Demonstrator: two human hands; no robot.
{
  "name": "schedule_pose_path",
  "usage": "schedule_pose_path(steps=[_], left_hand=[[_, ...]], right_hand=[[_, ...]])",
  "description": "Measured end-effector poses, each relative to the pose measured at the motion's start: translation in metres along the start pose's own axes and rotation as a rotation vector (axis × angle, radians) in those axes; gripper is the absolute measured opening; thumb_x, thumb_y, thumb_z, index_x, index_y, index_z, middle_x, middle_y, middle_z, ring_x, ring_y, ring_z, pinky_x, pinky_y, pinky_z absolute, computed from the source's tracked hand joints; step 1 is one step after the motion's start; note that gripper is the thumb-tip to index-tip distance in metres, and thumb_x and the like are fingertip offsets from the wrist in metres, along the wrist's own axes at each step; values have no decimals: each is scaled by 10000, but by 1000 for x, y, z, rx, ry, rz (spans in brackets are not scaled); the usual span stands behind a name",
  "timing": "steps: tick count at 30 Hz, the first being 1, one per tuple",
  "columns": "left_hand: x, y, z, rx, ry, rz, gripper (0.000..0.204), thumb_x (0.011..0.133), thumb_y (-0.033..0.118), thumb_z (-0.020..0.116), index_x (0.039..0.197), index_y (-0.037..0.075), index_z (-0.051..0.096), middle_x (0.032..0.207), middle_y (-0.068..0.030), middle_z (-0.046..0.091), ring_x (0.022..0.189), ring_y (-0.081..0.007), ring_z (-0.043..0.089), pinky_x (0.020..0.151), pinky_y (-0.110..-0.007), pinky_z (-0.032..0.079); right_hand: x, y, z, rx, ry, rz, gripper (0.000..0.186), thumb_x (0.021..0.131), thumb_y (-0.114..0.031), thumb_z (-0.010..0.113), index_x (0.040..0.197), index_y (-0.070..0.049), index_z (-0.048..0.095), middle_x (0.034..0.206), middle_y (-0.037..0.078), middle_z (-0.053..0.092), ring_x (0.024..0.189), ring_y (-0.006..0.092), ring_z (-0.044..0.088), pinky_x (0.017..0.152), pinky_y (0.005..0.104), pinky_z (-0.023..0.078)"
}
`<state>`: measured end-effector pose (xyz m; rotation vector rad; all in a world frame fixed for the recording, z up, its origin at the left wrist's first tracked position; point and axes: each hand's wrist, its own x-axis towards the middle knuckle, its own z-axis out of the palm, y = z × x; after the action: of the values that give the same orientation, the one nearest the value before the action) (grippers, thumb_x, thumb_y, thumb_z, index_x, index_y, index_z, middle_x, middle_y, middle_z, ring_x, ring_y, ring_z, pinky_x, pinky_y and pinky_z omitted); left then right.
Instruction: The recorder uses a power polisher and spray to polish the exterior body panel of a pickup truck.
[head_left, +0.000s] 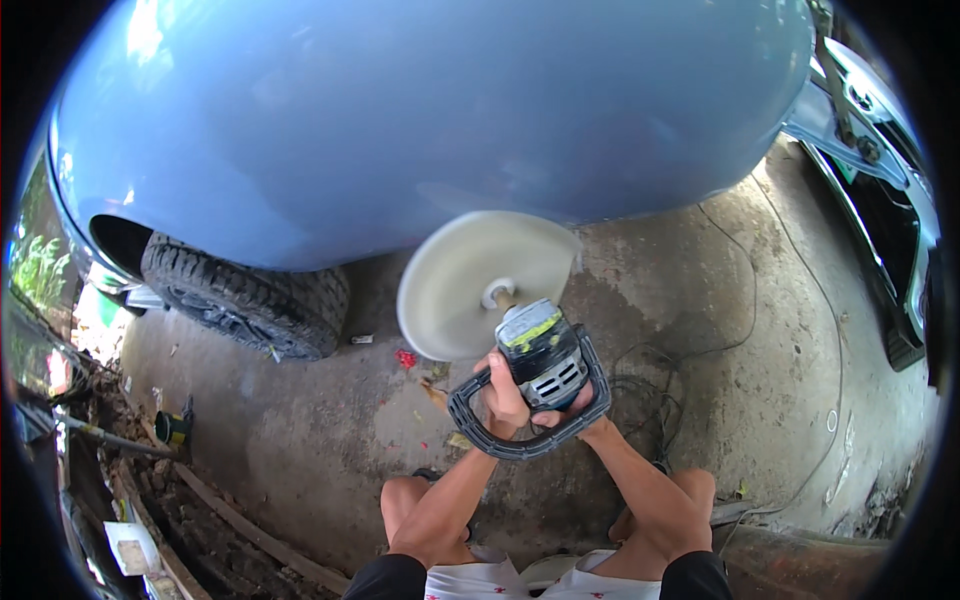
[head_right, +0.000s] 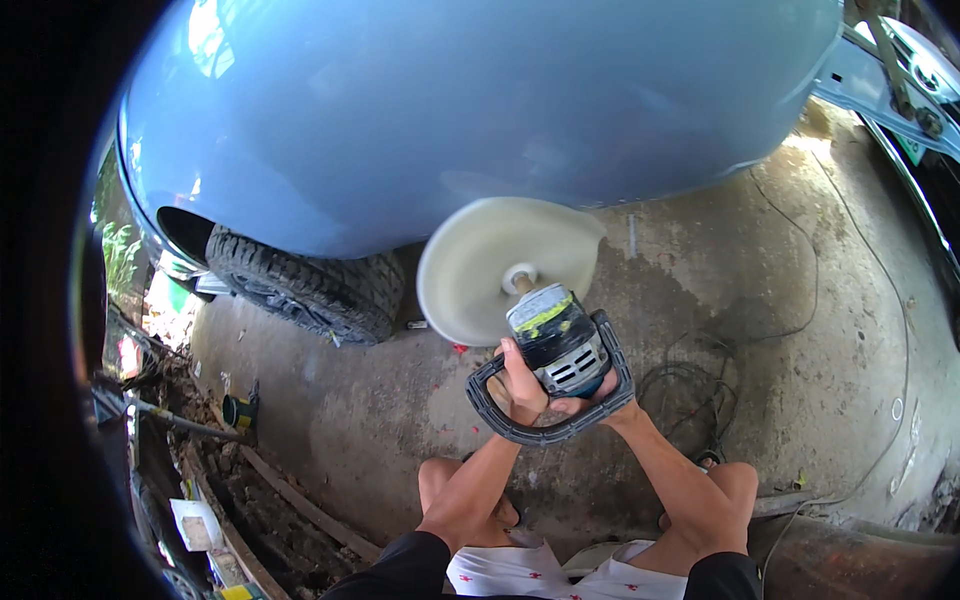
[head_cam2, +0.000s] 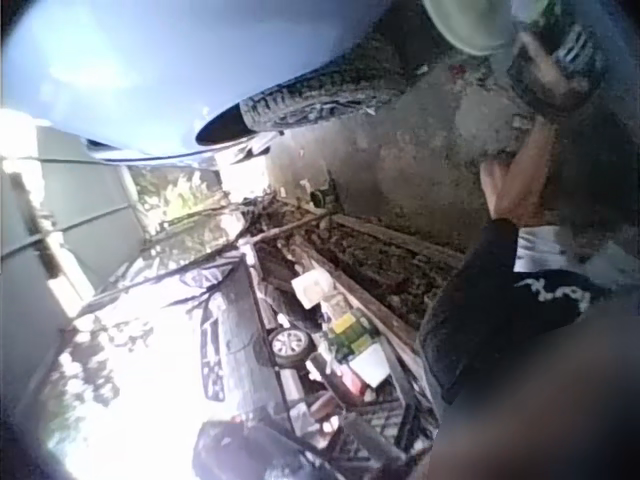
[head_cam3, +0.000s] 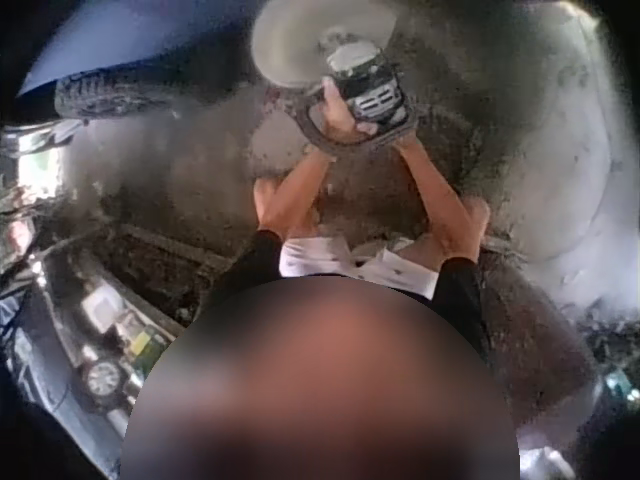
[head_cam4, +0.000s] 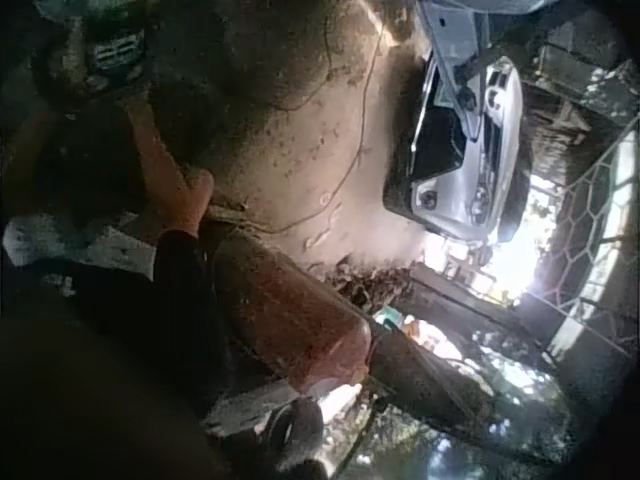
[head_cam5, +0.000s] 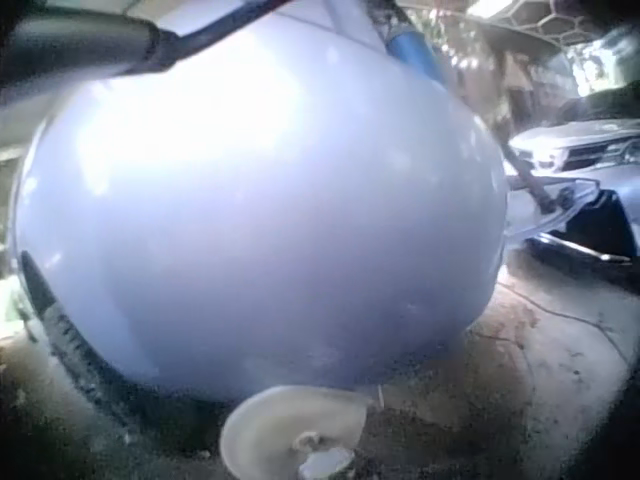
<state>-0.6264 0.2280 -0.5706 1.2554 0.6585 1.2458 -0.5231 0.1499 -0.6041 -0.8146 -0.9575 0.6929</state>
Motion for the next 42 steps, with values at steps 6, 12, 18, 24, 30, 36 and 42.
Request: schedule_pose_path(steps=[6,12,18,24,30,36,42], left_hand=[[1,24,61,35,-171,193,467,991,305,428,1025,-96,665,855,-183,696,778,-227,639,697,-372,505],[18,39,77,292,-437,219,422,975,318,504,972,-63,688,700,-190,646,631,-262,636,631,-387,500],[28,4,55,179,-372,204,414,941,334,505,848,-45,644,626,-160,581,567,-228,556,569,-384,445],[38,-6,16,182,-290,272,460,947,356,491,781,-57,611,611,-132,569,560,-195,514,535,-375,402],[32,-11,-15,67,-266,182,620,1049,462,384,1141,-96,639,1025,-164,712,932,-226,661,838,-361,513],[36,-32,-77,38,-208,93,646,1119,472,266,1375,-56,535,1291,-160,666,1147,-242,661,1021,-382,514],[42,-35,-132,-131,179,14,580,1134,412,259,1321,-30,586,1262,-113,678,1142,-210,642,1044,-366,474]], right_hand=[[-16,-15,-45,25,48,-95,934,697,-243,984,1437,-18,461,1353,82,591,1215,204,586,1018,361,515],[-30,8,-74,36,92,44,902,728,-260,967,1441,-35,463,1356,71,592,1213,196,581,1026,366,512],[-25,27,-68,126,9,147,826,741,-226,958,1409,-56,504,1323,51,612,1185,180,593,1002,358,525],[-4,19,-18,245,-1,71,757,733,-112,950,1367,-53,541,1286,36,638,1162,164,614,976,335,546],[3,22,-7,185,-142,138,708,748,-63,933,1353,-56,565,1230,36,681,1068,150,659,891,311,578],[18,43,22,-31,-200,205,837,674,-343,991,1321,-19,570,1197,93,690,1029,204,678,929,374,561],[43,56,66,-216,-317,193,1006,631,-496,986,1382,-4,534,1279,152,650,1187,258,639,1025,407,512]])
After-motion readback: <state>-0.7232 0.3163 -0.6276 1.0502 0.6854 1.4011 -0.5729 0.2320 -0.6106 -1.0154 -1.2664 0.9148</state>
